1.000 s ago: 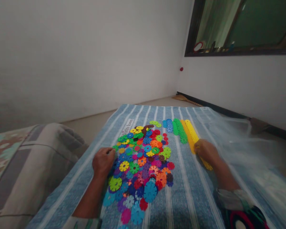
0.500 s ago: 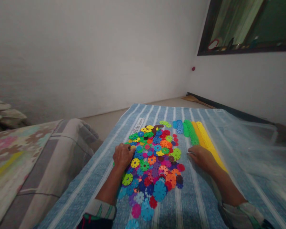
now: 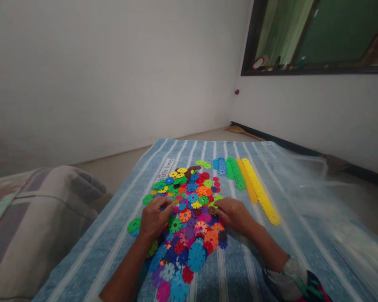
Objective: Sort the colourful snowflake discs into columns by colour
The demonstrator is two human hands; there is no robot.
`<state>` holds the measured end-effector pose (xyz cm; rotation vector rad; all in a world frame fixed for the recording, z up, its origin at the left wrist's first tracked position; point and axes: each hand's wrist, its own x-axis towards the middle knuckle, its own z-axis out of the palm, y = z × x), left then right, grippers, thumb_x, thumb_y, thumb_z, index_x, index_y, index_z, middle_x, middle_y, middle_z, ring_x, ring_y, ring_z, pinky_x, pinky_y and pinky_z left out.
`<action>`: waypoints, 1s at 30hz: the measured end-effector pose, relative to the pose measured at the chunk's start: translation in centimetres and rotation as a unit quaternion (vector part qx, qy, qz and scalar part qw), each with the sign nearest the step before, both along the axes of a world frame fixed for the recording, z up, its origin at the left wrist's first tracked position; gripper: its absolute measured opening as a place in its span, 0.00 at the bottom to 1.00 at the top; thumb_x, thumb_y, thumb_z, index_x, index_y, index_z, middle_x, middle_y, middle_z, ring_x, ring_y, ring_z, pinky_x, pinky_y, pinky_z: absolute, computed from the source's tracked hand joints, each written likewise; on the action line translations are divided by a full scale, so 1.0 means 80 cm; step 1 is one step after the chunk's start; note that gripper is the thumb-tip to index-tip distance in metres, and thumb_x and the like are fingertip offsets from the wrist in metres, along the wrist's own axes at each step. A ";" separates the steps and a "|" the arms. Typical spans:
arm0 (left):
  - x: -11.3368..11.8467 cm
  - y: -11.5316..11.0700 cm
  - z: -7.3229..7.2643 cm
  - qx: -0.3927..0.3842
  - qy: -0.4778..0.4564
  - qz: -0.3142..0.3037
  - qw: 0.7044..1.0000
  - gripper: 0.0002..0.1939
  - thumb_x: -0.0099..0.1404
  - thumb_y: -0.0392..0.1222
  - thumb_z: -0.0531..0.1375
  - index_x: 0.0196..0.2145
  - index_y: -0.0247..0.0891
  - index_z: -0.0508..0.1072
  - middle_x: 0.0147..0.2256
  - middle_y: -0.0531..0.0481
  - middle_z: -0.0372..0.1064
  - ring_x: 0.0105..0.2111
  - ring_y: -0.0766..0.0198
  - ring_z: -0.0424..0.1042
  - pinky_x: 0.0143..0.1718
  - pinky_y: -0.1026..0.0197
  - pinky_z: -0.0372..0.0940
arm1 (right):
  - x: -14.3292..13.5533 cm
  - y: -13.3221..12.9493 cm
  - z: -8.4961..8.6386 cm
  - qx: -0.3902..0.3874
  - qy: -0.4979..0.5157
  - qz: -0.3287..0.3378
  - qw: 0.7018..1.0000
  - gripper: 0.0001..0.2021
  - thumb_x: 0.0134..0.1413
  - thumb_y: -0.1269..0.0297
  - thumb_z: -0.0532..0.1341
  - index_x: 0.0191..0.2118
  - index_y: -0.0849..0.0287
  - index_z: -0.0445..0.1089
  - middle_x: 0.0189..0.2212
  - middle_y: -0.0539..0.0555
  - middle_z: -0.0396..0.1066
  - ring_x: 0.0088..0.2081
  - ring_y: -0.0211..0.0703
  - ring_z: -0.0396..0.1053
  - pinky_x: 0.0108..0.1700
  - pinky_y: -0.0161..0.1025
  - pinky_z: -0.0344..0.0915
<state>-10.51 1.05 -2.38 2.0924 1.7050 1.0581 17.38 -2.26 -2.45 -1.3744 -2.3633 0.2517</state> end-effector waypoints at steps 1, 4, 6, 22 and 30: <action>0.011 -0.007 0.002 -0.008 -0.023 -0.033 0.999 0.13 0.58 0.50 0.58 0.24 0.40 0.71 0.26 0.52 0.70 0.29 0.64 0.68 0.32 0.63 0.63 | -0.008 -0.003 0.002 0.011 0.024 0.019 0.999 0.12 0.64 0.63 0.52 0.38 0.58 0.72 0.35 0.55 0.76 0.38 0.44 0.70 0.40 0.36 0.60; 0.044 -0.029 0.008 -0.038 -0.071 -0.129 0.988 0.14 0.59 0.51 0.59 0.24 0.39 0.73 0.27 0.51 0.72 0.29 0.63 0.69 0.33 0.62 0.64 | -0.024 -0.012 0.009 0.025 0.048 0.039 0.998 0.10 0.63 0.62 0.54 0.44 0.56 0.71 0.39 0.54 0.76 0.40 0.44 0.71 0.42 0.36 0.60; 0.060 -0.041 0.011 -0.050 -0.091 -0.175 0.979 0.13 0.60 0.49 0.59 0.24 0.39 0.74 0.28 0.50 0.73 0.30 0.63 0.70 0.35 0.62 0.65 | -0.030 -0.016 0.012 0.037 0.056 0.050 0.996 0.10 0.63 0.62 0.54 0.43 0.56 0.71 0.38 0.53 0.77 0.40 0.43 0.71 0.40 0.35 0.60; 0.065 -0.045 -0.001 0.001 -0.077 -0.157 0.985 0.12 0.61 0.46 0.58 0.24 0.39 0.73 0.26 0.50 0.73 0.29 0.64 0.71 0.33 0.63 0.64 | 0.100 0.004 0.057 -0.109 -0.183 -0.226 0.951 0.13 0.62 0.66 0.53 0.38 0.57 0.75 0.35 0.57 0.77 0.37 0.43 0.73 0.33 0.33 0.55; 0.066 -0.045 -0.004 -0.004 -0.033 -0.161 0.986 0.13 0.62 0.47 0.56 0.24 0.40 0.72 0.26 0.51 0.72 0.28 0.64 0.70 0.32 0.63 0.64 | 0.136 0.013 0.037 -0.148 -0.205 -0.279 0.927 0.14 0.61 0.67 0.53 0.40 0.55 0.77 0.40 0.59 0.77 0.41 0.45 0.73 0.34 0.34 0.57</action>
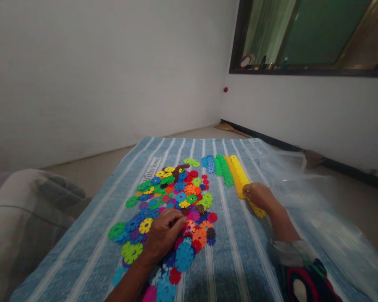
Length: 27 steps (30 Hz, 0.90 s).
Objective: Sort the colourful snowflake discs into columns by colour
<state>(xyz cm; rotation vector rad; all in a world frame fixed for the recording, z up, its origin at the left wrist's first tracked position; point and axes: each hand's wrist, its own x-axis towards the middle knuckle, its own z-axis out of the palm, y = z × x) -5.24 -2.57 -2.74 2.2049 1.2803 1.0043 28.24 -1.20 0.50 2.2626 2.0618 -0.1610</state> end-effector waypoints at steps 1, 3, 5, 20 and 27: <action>-0.001 0.000 0.000 0.004 0.001 0.002 1.000 0.13 0.62 0.47 0.56 0.24 0.40 0.72 0.26 0.51 0.72 0.28 0.64 0.70 0.32 0.63 0.64 | -0.001 0.001 -0.002 -0.001 0.002 -0.001 1.000 0.14 0.60 0.67 0.53 0.41 0.56 0.77 0.41 0.59 0.77 0.41 0.46 0.74 0.34 0.34 0.57; -0.002 0.001 0.000 0.010 0.001 0.002 1.000 0.13 0.62 0.46 0.56 0.24 0.40 0.72 0.26 0.51 0.72 0.28 0.64 0.70 0.32 0.63 0.64 | -0.002 0.002 -0.005 -0.003 0.003 -0.006 1.000 0.14 0.59 0.68 0.53 0.41 0.56 0.77 0.41 0.59 0.77 0.41 0.46 0.74 0.34 0.34 0.57; -0.002 0.001 0.000 0.014 0.001 0.001 1.000 0.13 0.62 0.46 0.55 0.24 0.40 0.73 0.27 0.51 0.73 0.29 0.64 0.71 0.33 0.62 0.64 | -0.002 0.003 -0.007 -0.002 0.004 -0.009 1.000 0.15 0.59 0.69 0.52 0.41 0.56 0.77 0.41 0.59 0.77 0.42 0.46 0.74 0.34 0.34 0.57; -0.002 0.002 -0.004 0.023 -0.015 0.001 1.000 0.11 0.62 0.43 0.56 0.24 0.39 0.73 0.26 0.50 0.73 0.29 0.64 0.71 0.34 0.62 0.64 | -0.032 0.006 -0.010 0.003 -0.003 0.006 1.000 0.12 0.59 0.63 0.56 0.42 0.55 0.76 0.40 0.60 0.77 0.42 0.47 0.74 0.35 0.35 0.60; -0.005 -0.001 -0.007 0.020 -0.004 0.019 1.000 0.12 0.62 0.43 0.56 0.24 0.39 0.73 0.27 0.50 0.73 0.30 0.64 0.70 0.35 0.62 0.64 | -0.033 0.007 -0.030 -0.003 -0.040 0.003 0.999 0.13 0.61 0.66 0.52 0.38 0.59 0.75 0.35 0.62 0.77 0.36 0.48 0.75 0.30 0.35 0.58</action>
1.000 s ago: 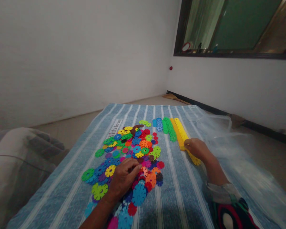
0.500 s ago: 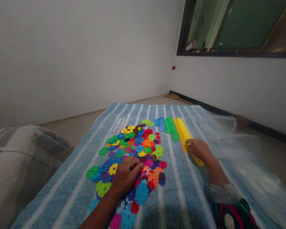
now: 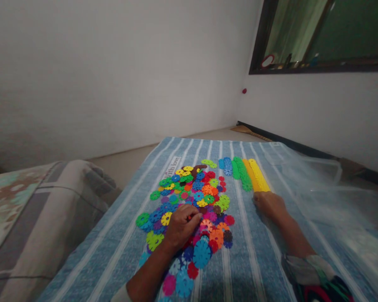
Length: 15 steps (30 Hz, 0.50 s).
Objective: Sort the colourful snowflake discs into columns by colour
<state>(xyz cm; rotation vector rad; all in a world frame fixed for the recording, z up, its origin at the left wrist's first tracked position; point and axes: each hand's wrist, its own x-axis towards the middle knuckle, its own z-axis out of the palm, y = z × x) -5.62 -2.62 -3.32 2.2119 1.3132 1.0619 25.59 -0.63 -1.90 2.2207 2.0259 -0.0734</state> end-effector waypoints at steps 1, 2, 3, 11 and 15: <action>-0.003 0.002 0.001 -0.001 0.002 0.005 1.000 0.12 0.62 0.43 0.56 0.24 0.39 0.73 0.27 0.49 0.73 0.30 0.64 0.70 0.35 0.62 0.64 | -0.001 0.000 0.000 -0.001 0.002 0.002 1.000 0.13 0.61 0.67 0.52 0.38 0.58 0.75 0.35 0.62 0.77 0.37 0.48 0.75 0.29 0.35 0.57; -0.007 0.005 0.002 -0.001 0.005 0.013 1.000 0.12 0.62 0.44 0.55 0.25 0.39 0.73 0.28 0.49 0.73 0.30 0.64 0.70 0.35 0.62 0.64 | -0.003 0.000 0.001 -0.001 0.006 0.007 1.000 0.13 0.60 0.66 0.52 0.38 0.58 0.75 0.36 0.62 0.77 0.37 0.49 0.75 0.29 0.35 0.57; -0.012 0.009 0.003 -0.002 0.012 0.024 1.000 0.13 0.63 0.44 0.55 0.24 0.39 0.73 0.27 0.49 0.73 0.31 0.63 0.70 0.36 0.62 0.64 | -0.006 0.000 0.002 0.002 0.010 0.014 1.000 0.13 0.60 0.66 0.52 0.39 0.57 0.75 0.37 0.61 0.77 0.38 0.50 0.75 0.29 0.35 0.56; -0.091 0.065 0.022 -0.084 0.204 0.289 0.931 0.13 0.62 0.42 0.53 0.33 0.37 0.78 0.38 0.45 0.75 0.40 0.57 0.72 0.42 0.60 0.64 | -0.070 -0.008 -0.019 0.038 0.049 0.128 0.990 0.14 0.64 0.61 0.51 0.40 0.55 0.74 0.34 0.58 0.78 0.37 0.47 0.75 0.30 0.35 0.54; -0.107 0.089 0.029 -0.122 0.301 0.356 0.876 0.19 0.64 0.43 0.51 0.42 0.36 0.78 0.44 0.39 0.74 0.46 0.51 0.71 0.43 0.57 0.65 | -0.081 -0.008 -0.045 0.074 0.054 0.112 0.989 0.15 0.66 0.59 0.50 0.42 0.54 0.73 0.32 0.58 0.78 0.34 0.47 0.75 0.28 0.35 0.51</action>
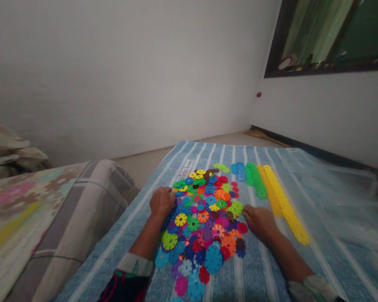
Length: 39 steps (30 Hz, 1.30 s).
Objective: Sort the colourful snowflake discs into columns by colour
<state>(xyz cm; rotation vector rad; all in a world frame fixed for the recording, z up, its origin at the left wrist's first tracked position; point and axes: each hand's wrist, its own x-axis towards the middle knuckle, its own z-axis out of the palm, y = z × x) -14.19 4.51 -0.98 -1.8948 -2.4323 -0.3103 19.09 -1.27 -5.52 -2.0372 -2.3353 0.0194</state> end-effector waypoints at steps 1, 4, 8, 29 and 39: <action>-0.001 0.006 0.001 -0.008 0.012 0.008 1.000 0.20 0.64 0.44 0.50 0.44 0.36 0.78 0.45 0.38 0.73 0.47 0.50 0.70 0.43 0.56 0.66 | 0.001 0.001 -0.005 0.005 0.005 -0.007 1.000 0.15 0.66 0.59 0.50 0.42 0.53 0.73 0.31 0.58 0.78 0.33 0.47 0.75 0.28 0.35 0.51; -0.001 0.022 0.003 -0.043 0.021 0.017 0.999 0.20 0.63 0.47 0.51 0.43 0.37 0.79 0.47 0.36 0.72 0.49 0.46 0.69 0.43 0.55 0.66 | 0.005 0.003 -0.015 0.015 0.021 -0.011 1.000 0.14 0.65 0.58 0.51 0.42 0.52 0.74 0.31 0.56 0.78 0.33 0.46 0.75 0.28 0.35 0.50; -0.005 0.041 0.001 -0.103 -0.021 0.004 0.995 0.17 0.59 0.45 0.55 0.40 0.39 0.79 0.47 0.38 0.74 0.48 0.46 0.70 0.39 0.56 0.66 | 0.008 0.005 -0.020 0.023 0.032 -0.010 0.999 0.15 0.65 0.58 0.50 0.41 0.52 0.74 0.30 0.55 0.78 0.33 0.46 0.75 0.28 0.35 0.50; -0.035 0.068 -0.006 -0.052 -0.149 0.028 0.987 0.07 0.47 0.38 0.64 0.25 0.37 0.70 0.23 0.54 0.69 0.26 0.65 0.68 0.22 0.67 0.54 | 0.007 0.006 -0.024 0.058 0.085 -0.018 0.995 0.13 0.63 0.60 0.53 0.37 0.54 0.75 0.28 0.56 0.78 0.30 0.45 0.75 0.27 0.34 0.52; 0.068 -0.010 -0.001 0.003 -0.381 -0.188 0.905 0.11 0.44 0.45 0.63 0.20 0.37 0.66 0.18 0.59 0.58 0.21 0.70 0.58 0.23 0.67 0.52 | -0.012 0.001 -0.025 0.108 0.406 0.052 0.906 0.16 0.56 0.56 0.55 0.38 0.59 0.77 0.24 0.52 0.75 0.24 0.40 0.70 0.29 0.34 0.60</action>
